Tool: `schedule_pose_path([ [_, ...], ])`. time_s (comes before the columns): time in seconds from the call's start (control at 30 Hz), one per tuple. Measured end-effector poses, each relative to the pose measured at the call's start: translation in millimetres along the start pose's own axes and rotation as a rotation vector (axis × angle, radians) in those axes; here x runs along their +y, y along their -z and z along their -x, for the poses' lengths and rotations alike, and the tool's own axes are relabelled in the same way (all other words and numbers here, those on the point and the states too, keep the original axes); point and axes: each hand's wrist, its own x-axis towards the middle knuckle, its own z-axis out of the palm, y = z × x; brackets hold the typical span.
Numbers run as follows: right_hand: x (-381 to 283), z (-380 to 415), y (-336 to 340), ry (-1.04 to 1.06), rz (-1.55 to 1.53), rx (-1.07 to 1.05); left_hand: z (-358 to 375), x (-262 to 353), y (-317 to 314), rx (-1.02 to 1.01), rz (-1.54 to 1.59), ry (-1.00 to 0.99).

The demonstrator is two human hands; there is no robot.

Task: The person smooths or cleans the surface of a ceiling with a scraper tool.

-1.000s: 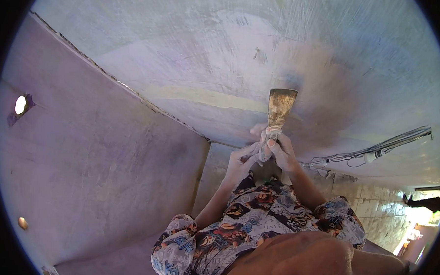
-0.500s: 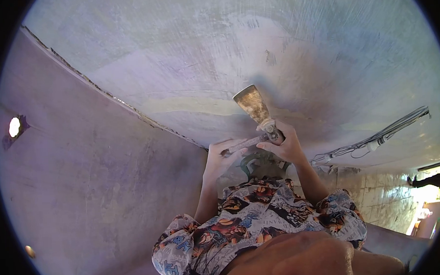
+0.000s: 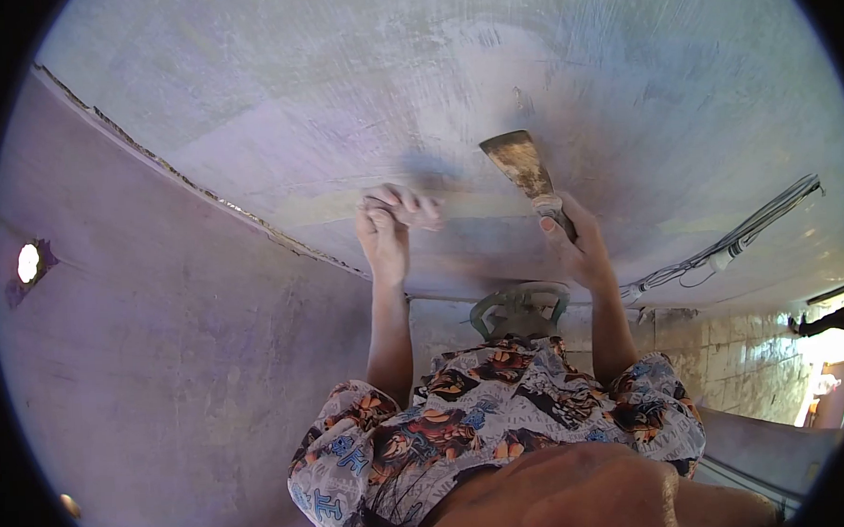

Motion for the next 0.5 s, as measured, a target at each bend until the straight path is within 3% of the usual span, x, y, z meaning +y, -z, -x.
schedule_pose_path([
  [0.03,-2.7,1.0,8.6,0.002,-0.002,0.001,-5.4,6.9,7.6,-0.002,-0.001,-0.001],
  [0.1,-13.7,3.2,25.5,0.347,0.506,0.049,-13.8,16.5,17.5,-0.030,-0.071,0.101],
  [0.23,-38.4,0.5,44.7,0.294,0.546,-0.014,-29.8,27.2,18.6,-0.046,-0.161,0.111],
  [0.33,-51.8,-9.9,51.8,0.279,0.379,0.031,-34.1,20.6,16.8,-0.037,-0.177,0.135],
  [0.43,-61.1,-31.5,40.6,0.440,0.317,0.060,-41.8,20.1,-0.4,-0.056,-0.367,0.082],
  [0.5,-50.8,-46.3,28.2,0.430,-0.010,0.067,-48.7,18.1,-11.8,-0.083,-0.407,0.017],
])
